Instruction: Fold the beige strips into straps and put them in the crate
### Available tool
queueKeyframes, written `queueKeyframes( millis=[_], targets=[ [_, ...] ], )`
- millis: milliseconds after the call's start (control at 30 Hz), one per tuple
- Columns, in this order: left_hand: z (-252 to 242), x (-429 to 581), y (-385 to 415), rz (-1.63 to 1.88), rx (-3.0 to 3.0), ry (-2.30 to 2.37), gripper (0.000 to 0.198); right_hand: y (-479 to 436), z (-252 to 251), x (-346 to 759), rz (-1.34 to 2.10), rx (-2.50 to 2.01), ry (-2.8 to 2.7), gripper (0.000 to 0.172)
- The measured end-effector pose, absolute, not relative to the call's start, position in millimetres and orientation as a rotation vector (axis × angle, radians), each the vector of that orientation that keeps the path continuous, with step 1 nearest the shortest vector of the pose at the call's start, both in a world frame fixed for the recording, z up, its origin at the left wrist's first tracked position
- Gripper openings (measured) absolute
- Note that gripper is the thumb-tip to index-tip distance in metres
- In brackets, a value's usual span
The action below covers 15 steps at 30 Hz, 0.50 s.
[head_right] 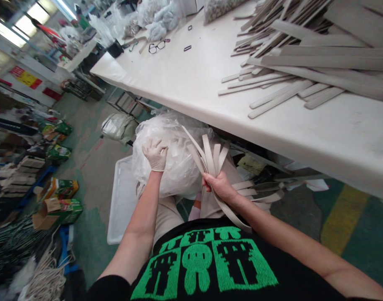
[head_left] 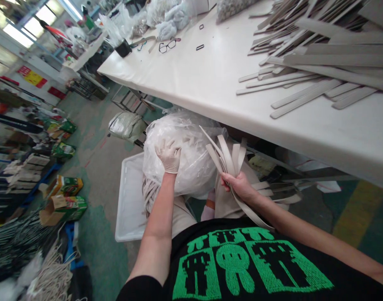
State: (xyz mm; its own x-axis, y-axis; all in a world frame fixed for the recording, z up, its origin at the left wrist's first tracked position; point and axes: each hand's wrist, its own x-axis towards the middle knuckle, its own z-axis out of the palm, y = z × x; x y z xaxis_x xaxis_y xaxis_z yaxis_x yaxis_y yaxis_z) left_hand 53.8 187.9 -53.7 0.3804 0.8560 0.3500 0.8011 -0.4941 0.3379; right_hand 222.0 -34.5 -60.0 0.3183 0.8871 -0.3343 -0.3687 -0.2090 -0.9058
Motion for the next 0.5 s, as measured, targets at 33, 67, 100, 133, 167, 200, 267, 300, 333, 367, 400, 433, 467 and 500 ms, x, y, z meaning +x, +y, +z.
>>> queueKeyframes(
  millis=[33, 67, 100, 133, 167, 200, 267, 300, 333, 367, 400, 433, 467, 500],
  targets=[
    [-47.9, 47.9, 179.7, 0.821, 2.508, 1.484, 0.011, -33.6, -58.9, 222.3, 1.26, -1.306, -0.532, 0.04],
    [-41.6, 41.3, 169.5, 0.888, 2.506, 1.447, 0.011, -32.5, -58.2, 222.8, 1.268, -1.295, -0.527, 0.039],
    [-35.2, 34.1, 157.5, 0.938, 2.507, 1.411, 0.01, -31.4, -58.0, 223.2, 1.276, -1.283, -0.523, 0.038],
    [-29.1, 26.6, 144.4, 0.974, 2.506, 1.379, 0.01, -30.3, -58.2, 223.6, 1.283, -1.272, -0.524, 0.038],
    [-23.6, 19.0, 130.9, 1.0, 2.5, 1.354, 0.009, -29.4, -58.6, 223.9, 1.289, -1.263, -0.526, 0.038],
    [-18.9, 11.5, 117.5, 1.02, 2.489, 1.335, 0.007, -28.8, -58.9, 224.0, 1.296, -1.255, -0.531, 0.038],
    [-12.4, -1.9, 92.6, 1.067, 2.452, 1.322, 0.005, -28.7, -58.2, 223.2, 1.335, -1.244, -0.553, 0.038],
    [-10.6, -7.5, 81.6, 1.088, 2.433, 1.323, 0.003, -29.1, -56.8, 222.2, 1.37, -1.241, -0.572, 0.038],
    [-9.7, -12.1, 71.7, 1.101, 2.42, 1.323, 0.002, -29.8, -54.6, 220.6, 1.413, -1.235, -0.595, 0.037],
    [-9.7, -15.7, 62.8, 1.097, 2.413, 1.32, 0.001, -30.4, -52.0, 218.3, 1.461, -1.222, -0.62, 0.037],
    [-10.3, -18.3, 54.8, 1.076, 2.413, 1.314, 0.001, -30.9, -49.1, 215.5, 1.509, -1.2, -0.645, 0.038],
    [-11.2, -20.0, 47.7, 1.042, 2.415, 1.305, 0.002, -30.9, -46.3, 212.1, 1.558, -1.17, -0.666, 0.039],
    [-12.2, -21.1, 41.4, 1.005, 2.416, 1.296, 0.002, -30.2, -43.8, 208.3, 1.606, -1.134, -0.683, 0.04],
    [-13.2, -21.8, 35.8, 0.975, 2.414, 1.286, 0.003, -28.8, -41.9, 204.5, 1.659, -1.096, -0.702, 0.04]
  ],
)
